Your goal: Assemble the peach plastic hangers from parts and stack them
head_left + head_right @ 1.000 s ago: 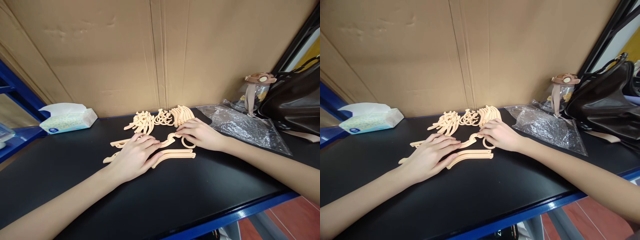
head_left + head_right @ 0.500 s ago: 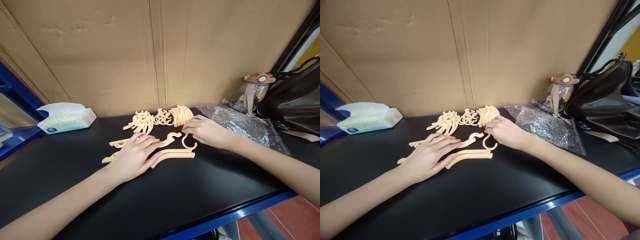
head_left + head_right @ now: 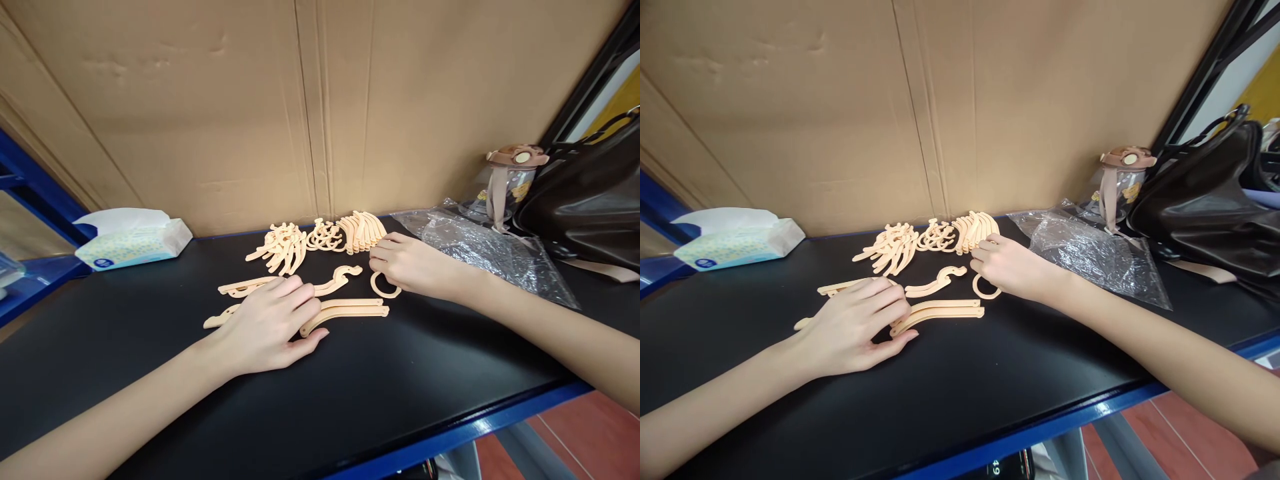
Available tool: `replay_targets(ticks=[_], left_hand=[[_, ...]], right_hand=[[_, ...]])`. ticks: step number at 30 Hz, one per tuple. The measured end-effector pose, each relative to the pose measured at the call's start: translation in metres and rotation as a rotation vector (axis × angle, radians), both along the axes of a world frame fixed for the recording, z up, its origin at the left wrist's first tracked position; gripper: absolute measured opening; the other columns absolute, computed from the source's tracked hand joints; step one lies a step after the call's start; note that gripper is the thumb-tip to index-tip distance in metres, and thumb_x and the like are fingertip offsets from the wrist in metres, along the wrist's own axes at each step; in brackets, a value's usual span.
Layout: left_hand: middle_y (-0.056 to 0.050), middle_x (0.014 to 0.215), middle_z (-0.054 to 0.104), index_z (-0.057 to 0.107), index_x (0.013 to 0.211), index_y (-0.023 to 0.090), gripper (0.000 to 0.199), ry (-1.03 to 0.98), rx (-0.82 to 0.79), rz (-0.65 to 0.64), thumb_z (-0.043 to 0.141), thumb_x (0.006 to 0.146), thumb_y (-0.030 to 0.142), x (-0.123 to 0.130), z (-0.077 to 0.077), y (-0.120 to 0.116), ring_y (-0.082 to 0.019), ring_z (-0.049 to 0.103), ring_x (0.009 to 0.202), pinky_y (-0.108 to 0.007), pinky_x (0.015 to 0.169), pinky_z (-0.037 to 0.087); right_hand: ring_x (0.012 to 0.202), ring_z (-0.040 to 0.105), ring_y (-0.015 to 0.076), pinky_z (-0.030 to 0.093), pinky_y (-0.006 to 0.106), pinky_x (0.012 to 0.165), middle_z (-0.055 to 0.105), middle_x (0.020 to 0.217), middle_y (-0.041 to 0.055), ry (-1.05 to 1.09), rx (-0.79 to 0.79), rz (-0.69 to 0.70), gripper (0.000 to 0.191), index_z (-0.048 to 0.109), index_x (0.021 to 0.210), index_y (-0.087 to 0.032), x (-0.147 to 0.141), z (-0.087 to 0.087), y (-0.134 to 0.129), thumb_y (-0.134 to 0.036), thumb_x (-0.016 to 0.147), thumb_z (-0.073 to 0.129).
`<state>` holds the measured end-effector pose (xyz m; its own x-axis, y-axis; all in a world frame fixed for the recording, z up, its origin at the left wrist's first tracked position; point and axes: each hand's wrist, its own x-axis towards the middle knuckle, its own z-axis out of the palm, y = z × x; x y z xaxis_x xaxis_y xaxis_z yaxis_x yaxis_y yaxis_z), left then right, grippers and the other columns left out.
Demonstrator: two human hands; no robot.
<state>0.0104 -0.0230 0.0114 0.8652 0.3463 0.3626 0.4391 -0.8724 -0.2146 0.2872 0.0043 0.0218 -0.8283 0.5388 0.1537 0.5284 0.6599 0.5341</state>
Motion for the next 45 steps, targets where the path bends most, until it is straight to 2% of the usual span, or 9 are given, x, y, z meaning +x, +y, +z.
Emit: replay_targets(ticks=[7, 15, 19, 24, 29, 34, 37, 39, 45], left_hand=[[-0.002, 0.073, 0.053, 0.052, 0.072, 0.017, 0.022, 0.012, -0.009, -0.003, 0.05, 0.09, 0.03, 0.0, -0.001, -0.001, -0.018, 0.047, 0.072, -0.03, 0.065, 0.037], [-0.001, 0.072, 0.056, 0.054, 0.079, 0.016, 0.017, -0.142, 0.127, 0.079, 0.048, 0.094, 0.023, 0.002, 0.001, -0.001, -0.014, 0.05, 0.067, -0.026, 0.063, 0.038], [-0.002, 0.08, 0.059, 0.052, 0.087, 0.016, 0.016, -0.226, 0.102, 0.112, 0.043, 0.097, 0.024, 0.0, 0.003, -0.002, -0.014, 0.053, 0.069, -0.024, 0.062, 0.039], [-0.001, 0.088, 0.057, 0.049, 0.095, 0.019, 0.009, -0.395, -0.15, 0.153, 0.041, 0.097, 0.024, -0.001, 0.003, -0.005, -0.012, 0.054, 0.071, -0.022, 0.059, 0.041], [0.0, 0.086, 0.051, 0.05, 0.101, 0.022, 0.01, -0.661, -0.478, 0.171, 0.042, 0.097, 0.026, 0.002, 0.006, -0.011, -0.01, 0.049, 0.066, -0.021, 0.056, 0.041], [0.001, 0.085, 0.051, 0.054, 0.102, 0.024, 0.014, -0.876, -0.786, 0.201, 0.048, 0.094, 0.033, 0.006, 0.011, -0.013, -0.01, 0.05, 0.072, -0.021, 0.065, 0.046], [0.001, 0.081, 0.049, 0.057, 0.104, 0.023, 0.019, -0.965, -0.933, 0.208, 0.051, 0.092, 0.037, 0.007, 0.013, -0.011, -0.01, 0.045, 0.064, -0.022, 0.059, 0.044], [0.001, 0.079, 0.048, 0.059, 0.104, 0.023, 0.021, -0.994, -0.977, 0.216, 0.052, 0.091, 0.037, 0.007, 0.014, -0.01, -0.01, 0.043, 0.063, -0.023, 0.06, 0.043], [-0.002, 0.092, 0.054, 0.06, 0.092, 0.021, 0.017, -1.009, -0.982, 0.222, 0.054, 0.09, 0.036, 0.007, 0.016, -0.01, -0.017, 0.05, 0.089, -0.031, 0.085, 0.043]], right_hand=[[0.082, 0.052, 0.0208, 0.034, 0.034, 0.083, 0.06, 0.083, 0.0054, 0.162, -0.012, 0.011, 0.008, 0.056, 0.079, -0.015, 0.0, 0.002, 0.001, -0.011, 0.082, 0.05], [0.072, 0.052, 0.015, 0.036, 0.032, 0.083, 0.056, 0.074, -0.0002, 0.647, -0.266, 0.025, 0.004, 0.049, 0.077, -0.018, -0.007, 0.003, -0.006, -0.015, 0.076, 0.051], [0.072, 0.051, 0.0148, 0.039, 0.031, 0.077, 0.056, 0.076, -0.0004, 0.857, -0.495, -0.046, 0.005, 0.049, 0.076, -0.018, -0.013, 0.001, -0.012, -0.016, 0.075, 0.053], [0.077, 0.052, 0.0138, 0.042, 0.028, 0.074, 0.055, 0.079, 0.0004, 1.136, -0.929, 0.01, 0.004, 0.051, 0.08, -0.017, -0.023, -0.001, -0.02, -0.019, 0.08, 0.054], [0.072, 0.051, 0.0117, 0.043, 0.027, 0.07, 0.052, 0.076, -0.0012, 1.274, -1.214, -0.003, 0.01, 0.051, 0.078, -0.017, -0.027, -0.009, -0.016, -0.023, 0.08, 0.059], [0.068, 0.052, 0.01, 0.045, 0.027, 0.071, 0.052, 0.074, -0.0025, 1.345, -1.276, -0.017, 0.014, 0.053, 0.079, -0.017, -0.025, -0.015, -0.008, -0.025, 0.078, 0.063], [0.071, 0.055, 0.0105, 0.046, 0.027, 0.073, 0.056, 0.076, -0.0018, 1.338, -1.287, -0.013, 0.017, 0.054, 0.081, -0.016, -0.024, -0.017, -0.006, -0.028, 0.077, 0.066], [0.074, 0.057, 0.0113, 0.046, 0.028, 0.075, 0.059, 0.079, -0.0009, 1.313, -1.262, 0.004, 0.018, 0.056, 0.082, -0.016, -0.023, -0.019, -0.006, -0.03, 0.078, 0.067], [0.077, 0.06, 0.0121, 0.047, 0.028, 0.076, 0.062, 0.082, 0.0, 1.27, -1.269, 0.029, 0.016, 0.059, 0.083, -0.016, -0.024, -0.017, -0.008, -0.031, 0.081, 0.064]])
